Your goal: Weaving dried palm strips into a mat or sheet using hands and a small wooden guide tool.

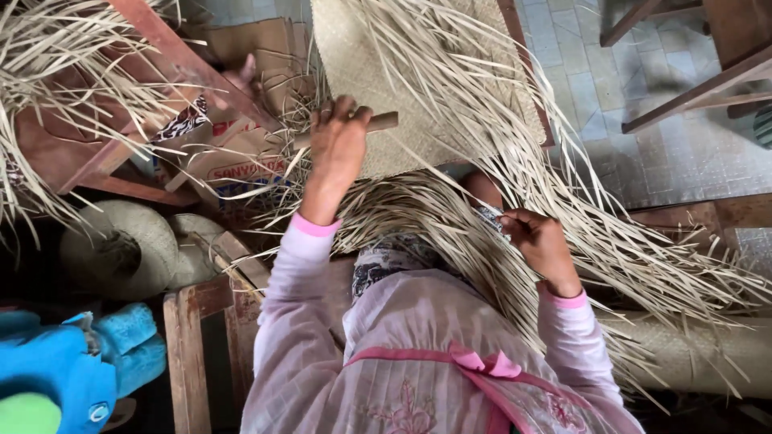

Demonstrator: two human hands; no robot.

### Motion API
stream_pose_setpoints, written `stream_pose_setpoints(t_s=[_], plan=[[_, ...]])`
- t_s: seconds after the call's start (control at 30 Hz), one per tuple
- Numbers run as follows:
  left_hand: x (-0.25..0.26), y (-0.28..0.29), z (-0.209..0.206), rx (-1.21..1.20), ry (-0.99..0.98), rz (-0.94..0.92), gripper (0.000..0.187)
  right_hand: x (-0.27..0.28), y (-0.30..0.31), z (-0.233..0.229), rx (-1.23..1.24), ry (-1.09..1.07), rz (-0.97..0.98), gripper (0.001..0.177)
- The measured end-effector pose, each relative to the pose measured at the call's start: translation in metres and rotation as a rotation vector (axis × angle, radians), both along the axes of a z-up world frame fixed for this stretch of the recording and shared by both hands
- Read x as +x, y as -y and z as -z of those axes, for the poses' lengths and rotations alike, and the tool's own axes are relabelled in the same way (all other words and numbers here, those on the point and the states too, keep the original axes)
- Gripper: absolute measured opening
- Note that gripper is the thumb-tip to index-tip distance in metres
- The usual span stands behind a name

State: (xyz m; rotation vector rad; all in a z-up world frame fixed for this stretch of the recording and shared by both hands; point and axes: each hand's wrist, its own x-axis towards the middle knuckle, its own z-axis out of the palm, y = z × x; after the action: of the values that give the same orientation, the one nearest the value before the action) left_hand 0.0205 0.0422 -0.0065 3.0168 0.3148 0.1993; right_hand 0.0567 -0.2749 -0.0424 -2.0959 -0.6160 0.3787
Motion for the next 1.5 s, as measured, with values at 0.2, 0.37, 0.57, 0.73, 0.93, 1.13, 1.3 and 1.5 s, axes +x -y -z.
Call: stream_pose_setpoints(t_s=[0.2, 0.37, 0.57, 0.73, 0.93, 1.13, 1.3, 1.5], plan=[[0.009, 0.132, 0.048, -0.457, 0.643, 0.398, 0.024, -0.006, -0.009, 0.025, -0.037, 0.259, 0.077, 0.006], [-0.008, 0.163, 0.047, -0.348, 0.468, 0.315, 0.045, -0.012, -0.004, 0.035, -0.029, 0.269, 0.101, 0.015], [0.01, 0.135, 0.037, -0.475, 0.295, 0.234, 0.047, -0.023, -0.03, -0.001, 0.074, 0.047, 0.063, 0.007], [0.026, 0.116, 0.065, -0.661, 0.125, 0.158, 0.066, -0.013, -0.032, -0.002, 0.196, -0.148, 0.066, 0.011], [0.012, 0.14, 0.018, -0.316, 0.532, 0.295, 0.041, -0.007, -0.036, 0.013, 0.069, 0.061, 0.036, 0.008], [0.014, 0.135, 0.047, -0.259, 0.525, 0.179, 0.045, -0.015, -0.037, 0.014, 0.196, -0.103, 0.017, 0.014], [0.018, 0.142, 0.037, -0.229, 0.558, 0.252, 0.034, -0.015, -0.029, 0.011, 0.233, -0.222, 0.021, 0.02], [0.009, 0.159, 0.051, -0.328, 0.319, 0.235, 0.041, -0.01, -0.013, 0.063, 0.006, 0.133, 0.027, 0.017]])
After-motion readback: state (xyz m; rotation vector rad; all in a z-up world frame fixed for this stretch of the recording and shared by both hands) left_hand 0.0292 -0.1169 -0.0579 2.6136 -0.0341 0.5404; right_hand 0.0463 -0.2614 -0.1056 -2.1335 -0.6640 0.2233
